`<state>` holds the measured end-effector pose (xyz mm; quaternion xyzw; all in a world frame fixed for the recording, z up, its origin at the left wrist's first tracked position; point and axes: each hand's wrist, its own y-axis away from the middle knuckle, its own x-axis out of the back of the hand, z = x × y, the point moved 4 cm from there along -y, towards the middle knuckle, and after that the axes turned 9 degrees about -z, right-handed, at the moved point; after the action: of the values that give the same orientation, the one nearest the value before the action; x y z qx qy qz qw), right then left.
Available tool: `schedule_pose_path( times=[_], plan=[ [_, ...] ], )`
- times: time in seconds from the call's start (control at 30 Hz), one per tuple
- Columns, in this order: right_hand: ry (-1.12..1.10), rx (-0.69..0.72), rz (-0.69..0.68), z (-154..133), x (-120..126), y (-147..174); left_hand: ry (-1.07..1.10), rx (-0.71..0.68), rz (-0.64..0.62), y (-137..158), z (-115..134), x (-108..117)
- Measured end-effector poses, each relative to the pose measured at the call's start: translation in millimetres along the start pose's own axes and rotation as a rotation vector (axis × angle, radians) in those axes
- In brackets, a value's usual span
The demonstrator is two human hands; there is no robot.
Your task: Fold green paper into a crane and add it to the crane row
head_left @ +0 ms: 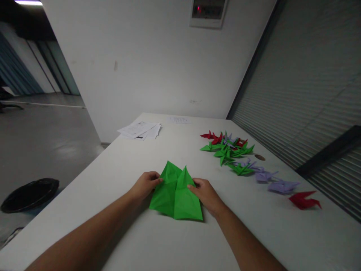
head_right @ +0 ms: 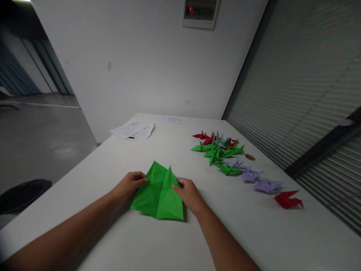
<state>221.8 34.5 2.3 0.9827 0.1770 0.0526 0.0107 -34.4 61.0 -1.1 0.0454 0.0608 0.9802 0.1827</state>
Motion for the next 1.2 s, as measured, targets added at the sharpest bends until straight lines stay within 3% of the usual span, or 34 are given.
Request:
schedule_pose_path(
  times=[0.5, 0.67, 1.0, 1.2],
  plan=[
    [0.141, -0.027, 0.122, 2.1, 15.3, -1.4, -0.051, 0.036, 0.108, 0.1, 3.7, 9.5],
    [0.04, -0.061, 0.176, 5.9, 20.2, -1.9, -0.026, 0.022, 0.155, -0.4, 1.7, 14.8],
    [-0.173, -0.146, 0.169, 7.6, 22.1, 0.4, 0.075, -0.004, 0.116, -7.6, -8.8, 18.7],
    [-0.049, -0.168, 0.17, 12.7, 33.1, -0.5, -0.038, -0.002, 0.096, -10.0, -8.0, 23.8]
  ],
)
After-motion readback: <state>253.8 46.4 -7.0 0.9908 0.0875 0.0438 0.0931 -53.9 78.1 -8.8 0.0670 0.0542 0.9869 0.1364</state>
